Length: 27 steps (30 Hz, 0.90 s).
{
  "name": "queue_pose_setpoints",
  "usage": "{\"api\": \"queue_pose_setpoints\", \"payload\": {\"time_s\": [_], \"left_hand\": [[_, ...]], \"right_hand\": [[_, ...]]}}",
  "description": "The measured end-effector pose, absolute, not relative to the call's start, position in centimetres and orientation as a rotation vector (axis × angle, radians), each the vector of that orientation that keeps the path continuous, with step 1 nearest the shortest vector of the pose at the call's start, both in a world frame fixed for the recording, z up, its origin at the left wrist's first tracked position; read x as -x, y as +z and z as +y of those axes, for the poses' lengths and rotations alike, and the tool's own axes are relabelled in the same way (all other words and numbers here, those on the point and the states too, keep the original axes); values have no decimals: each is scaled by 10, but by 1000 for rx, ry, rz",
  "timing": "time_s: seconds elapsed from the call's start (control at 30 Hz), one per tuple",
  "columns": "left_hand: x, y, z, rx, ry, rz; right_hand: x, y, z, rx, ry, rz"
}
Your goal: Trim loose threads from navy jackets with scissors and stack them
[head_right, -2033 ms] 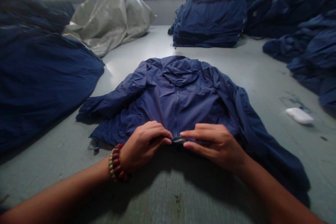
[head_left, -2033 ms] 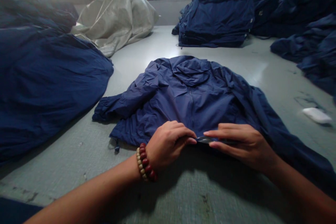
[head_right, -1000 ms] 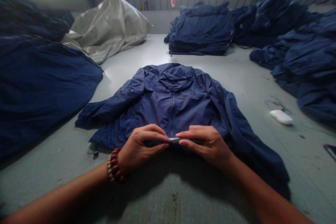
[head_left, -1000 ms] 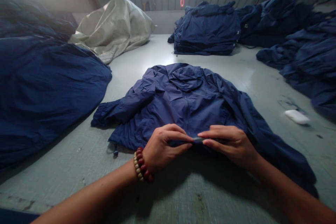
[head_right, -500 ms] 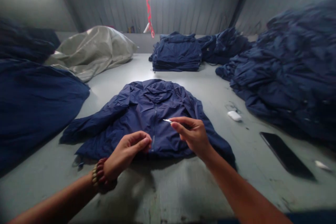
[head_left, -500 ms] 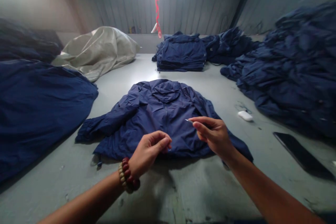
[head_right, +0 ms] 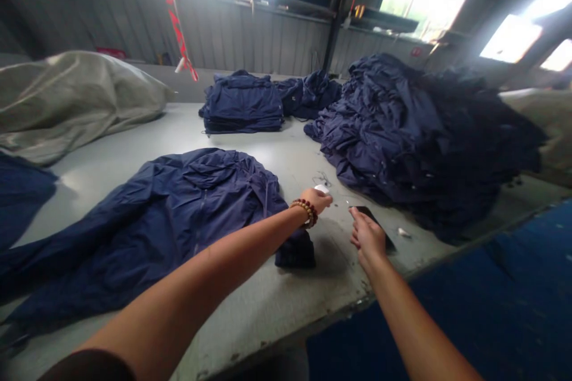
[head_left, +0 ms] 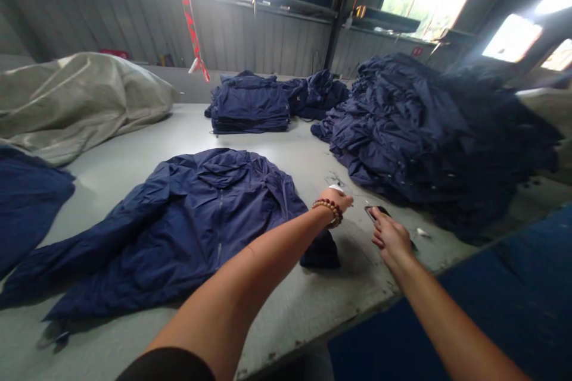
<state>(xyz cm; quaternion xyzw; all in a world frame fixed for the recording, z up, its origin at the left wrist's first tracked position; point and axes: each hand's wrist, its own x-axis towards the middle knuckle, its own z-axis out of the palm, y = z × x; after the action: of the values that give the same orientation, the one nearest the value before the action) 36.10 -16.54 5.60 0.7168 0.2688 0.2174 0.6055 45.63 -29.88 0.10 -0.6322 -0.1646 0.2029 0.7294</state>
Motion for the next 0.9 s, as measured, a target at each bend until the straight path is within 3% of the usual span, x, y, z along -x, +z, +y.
{"api": "queue_pose_setpoints", "payload": {"time_s": [0.17,0.3,0.43,0.6,0.9], "left_hand": [[-314,53,-173,-1905,537,532],[-174,48,-197,-2272,738,370],[-14,32,-219,-2589,890,783],[107,6,-213,-2846,706,1092],[159,-3,-169,-2908,372,1344]], "right_hand": [[-438,-11,-319,1413,472,-442],[-389,-11,-341,1573,350,-816],[-327,-12,-354,1573,277,-1447],[-282,-17,-315,1300,87,-2022],[-352,-33,-246,1547,-252,-2081]]}}
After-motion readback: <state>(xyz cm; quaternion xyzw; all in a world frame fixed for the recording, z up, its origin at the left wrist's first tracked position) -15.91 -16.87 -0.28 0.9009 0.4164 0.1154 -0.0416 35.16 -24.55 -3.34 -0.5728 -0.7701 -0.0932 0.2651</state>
